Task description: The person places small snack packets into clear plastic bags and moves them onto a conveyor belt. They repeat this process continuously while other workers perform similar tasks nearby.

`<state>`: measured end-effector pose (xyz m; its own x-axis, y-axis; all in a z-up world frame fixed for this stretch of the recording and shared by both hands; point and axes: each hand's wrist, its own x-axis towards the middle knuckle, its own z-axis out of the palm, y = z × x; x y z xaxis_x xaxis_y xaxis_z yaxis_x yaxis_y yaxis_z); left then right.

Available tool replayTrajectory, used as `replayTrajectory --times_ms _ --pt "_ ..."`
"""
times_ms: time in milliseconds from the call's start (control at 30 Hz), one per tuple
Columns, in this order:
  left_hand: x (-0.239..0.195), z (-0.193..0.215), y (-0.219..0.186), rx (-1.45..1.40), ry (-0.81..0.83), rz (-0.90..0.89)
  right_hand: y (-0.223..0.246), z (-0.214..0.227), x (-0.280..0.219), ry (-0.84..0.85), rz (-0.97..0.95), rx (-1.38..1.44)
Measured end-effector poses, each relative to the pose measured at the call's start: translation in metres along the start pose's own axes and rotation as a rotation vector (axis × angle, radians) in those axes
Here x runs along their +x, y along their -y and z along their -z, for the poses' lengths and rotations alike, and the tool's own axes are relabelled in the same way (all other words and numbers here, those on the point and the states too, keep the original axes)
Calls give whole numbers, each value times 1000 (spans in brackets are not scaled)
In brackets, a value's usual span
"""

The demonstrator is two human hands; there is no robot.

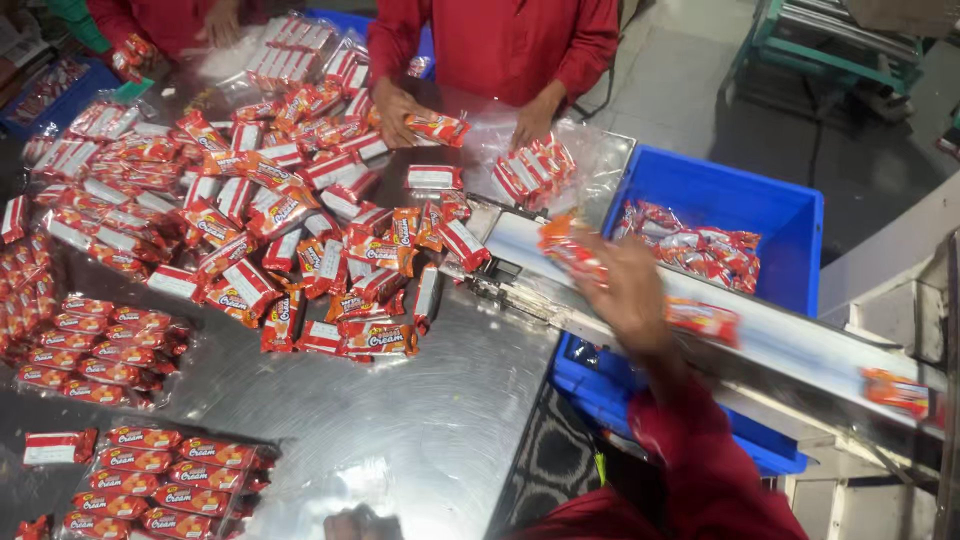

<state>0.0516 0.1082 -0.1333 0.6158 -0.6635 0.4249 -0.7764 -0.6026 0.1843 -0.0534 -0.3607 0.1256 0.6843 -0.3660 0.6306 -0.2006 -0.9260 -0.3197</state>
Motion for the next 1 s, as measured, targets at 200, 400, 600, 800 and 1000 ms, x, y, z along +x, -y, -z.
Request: replayTrajectory --times_ms 200,400,600,800,1000 --pt "1 53 -51 -526 -270 176 0 -15 15 262 37 81" --pt "44 60 -136 -647 -257 413 88 -67 -15 647 -262 789" --pt "32 33 -80 -1088 -166 752 203 -95 -138 486 39 834" --pt "5 64 -9 -1695 -688 897 228 -117 -131 652 -9 617" --pt "32 92 -62 -643 -345 651 244 -131 -155 424 149 777"
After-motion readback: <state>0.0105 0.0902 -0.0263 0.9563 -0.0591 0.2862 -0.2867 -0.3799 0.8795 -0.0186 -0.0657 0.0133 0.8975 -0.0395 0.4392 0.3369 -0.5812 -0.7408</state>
